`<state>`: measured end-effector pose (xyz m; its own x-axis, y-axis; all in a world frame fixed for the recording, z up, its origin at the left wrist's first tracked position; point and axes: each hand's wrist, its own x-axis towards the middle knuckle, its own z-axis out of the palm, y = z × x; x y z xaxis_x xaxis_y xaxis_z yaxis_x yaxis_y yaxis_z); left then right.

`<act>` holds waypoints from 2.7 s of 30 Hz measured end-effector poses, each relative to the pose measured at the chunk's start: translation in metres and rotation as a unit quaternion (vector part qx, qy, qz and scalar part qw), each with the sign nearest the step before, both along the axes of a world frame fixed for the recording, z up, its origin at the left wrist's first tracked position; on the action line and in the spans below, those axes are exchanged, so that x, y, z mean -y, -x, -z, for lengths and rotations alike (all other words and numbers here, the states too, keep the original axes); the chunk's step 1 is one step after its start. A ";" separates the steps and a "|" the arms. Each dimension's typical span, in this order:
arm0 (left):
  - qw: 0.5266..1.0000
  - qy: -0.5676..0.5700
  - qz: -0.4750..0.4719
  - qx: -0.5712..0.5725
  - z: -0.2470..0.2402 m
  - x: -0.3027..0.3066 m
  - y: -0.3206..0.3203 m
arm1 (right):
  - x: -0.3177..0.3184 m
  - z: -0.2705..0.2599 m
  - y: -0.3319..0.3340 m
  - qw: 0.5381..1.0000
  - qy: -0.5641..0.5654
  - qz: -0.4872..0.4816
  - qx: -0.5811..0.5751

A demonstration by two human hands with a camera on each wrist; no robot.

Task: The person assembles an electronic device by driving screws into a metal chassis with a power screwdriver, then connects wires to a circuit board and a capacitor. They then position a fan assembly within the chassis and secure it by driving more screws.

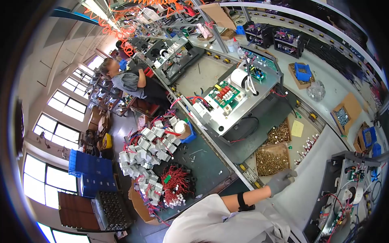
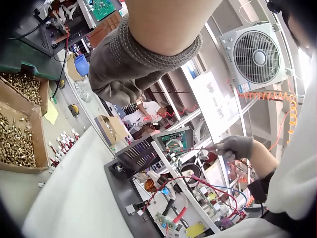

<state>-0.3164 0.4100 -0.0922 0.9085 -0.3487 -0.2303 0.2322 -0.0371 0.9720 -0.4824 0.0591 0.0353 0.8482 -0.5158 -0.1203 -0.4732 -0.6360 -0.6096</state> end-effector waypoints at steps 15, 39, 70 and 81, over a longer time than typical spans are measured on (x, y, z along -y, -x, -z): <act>0.924 0.030 0.346 -0.161 -0.083 0.095 0.042 | -0.153 0.030 -0.024 0.835 -0.441 0.178 0.276; 0.974 0.088 0.208 0.029 -0.083 0.080 0.014 | -0.148 -0.025 -0.043 0.958 0.161 -0.076 0.226; 0.973 0.071 0.209 -0.068 -0.004 0.055 -0.001 | -0.023 -0.025 -0.011 0.885 0.412 -0.192 -0.105; 0.977 0.063 0.190 -0.079 0.012 0.050 0.002 | -0.029 -0.021 -0.015 0.886 0.390 -0.132 -0.211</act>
